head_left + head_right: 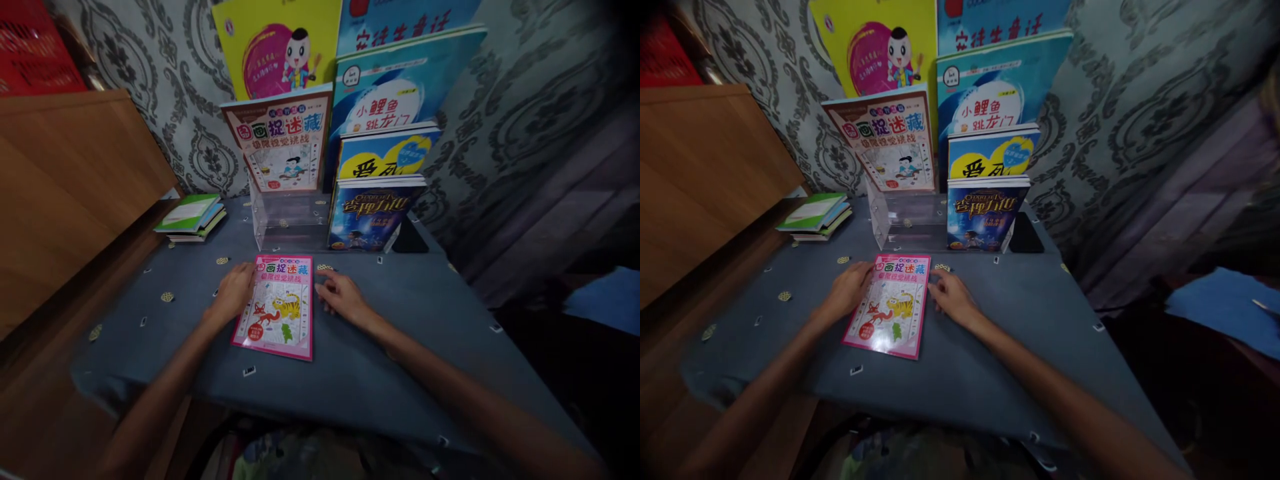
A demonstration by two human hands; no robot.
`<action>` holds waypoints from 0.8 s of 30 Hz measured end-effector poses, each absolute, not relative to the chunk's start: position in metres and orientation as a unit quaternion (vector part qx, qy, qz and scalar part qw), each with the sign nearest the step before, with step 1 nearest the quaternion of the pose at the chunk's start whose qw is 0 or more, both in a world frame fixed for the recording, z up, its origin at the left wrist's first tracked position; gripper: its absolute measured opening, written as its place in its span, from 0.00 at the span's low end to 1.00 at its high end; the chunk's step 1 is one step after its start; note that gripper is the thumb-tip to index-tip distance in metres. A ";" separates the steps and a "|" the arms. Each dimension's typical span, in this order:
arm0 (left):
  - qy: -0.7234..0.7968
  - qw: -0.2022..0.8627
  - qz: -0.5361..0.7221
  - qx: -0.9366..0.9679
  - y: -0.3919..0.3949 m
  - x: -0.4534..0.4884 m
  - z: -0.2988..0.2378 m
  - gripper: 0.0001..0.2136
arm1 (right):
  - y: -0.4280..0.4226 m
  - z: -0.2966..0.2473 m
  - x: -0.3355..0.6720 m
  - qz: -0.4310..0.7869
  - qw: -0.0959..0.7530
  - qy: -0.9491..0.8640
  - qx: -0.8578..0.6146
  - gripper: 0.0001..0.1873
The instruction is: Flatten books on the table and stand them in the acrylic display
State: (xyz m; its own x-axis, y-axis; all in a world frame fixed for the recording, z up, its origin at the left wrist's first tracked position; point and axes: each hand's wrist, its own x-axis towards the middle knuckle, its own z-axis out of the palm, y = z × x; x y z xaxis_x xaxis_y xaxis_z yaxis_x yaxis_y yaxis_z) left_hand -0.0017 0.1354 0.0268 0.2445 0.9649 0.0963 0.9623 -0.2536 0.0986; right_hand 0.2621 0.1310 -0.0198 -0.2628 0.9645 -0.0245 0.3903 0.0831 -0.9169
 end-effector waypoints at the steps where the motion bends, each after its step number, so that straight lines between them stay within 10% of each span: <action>1: 0.606 0.007 0.072 0.792 0.144 0.000 0.023 0.16 | 0.131 -0.019 0.262 0.385 0.323 -0.694 -0.515 0.21; 8: 0.592 -0.023 0.074 0.802 0.171 0.008 0.005 0.22 | 0.141 -0.016 0.245 0.137 0.298 -0.848 -0.418 0.19; 24: 0.570 -0.051 0.029 0.820 0.178 0.021 0.005 0.22 | 0.167 -0.024 0.229 0.137 0.187 -0.866 -0.443 0.27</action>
State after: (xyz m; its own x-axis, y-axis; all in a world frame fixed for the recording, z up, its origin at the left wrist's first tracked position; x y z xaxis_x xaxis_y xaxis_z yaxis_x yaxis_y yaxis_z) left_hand 0.0207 0.1785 0.0046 0.3487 0.9312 0.1057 0.9372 -0.3451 -0.0512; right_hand 0.2292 0.1672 -0.0240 -0.5379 0.8183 0.2026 0.7157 0.5702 -0.4033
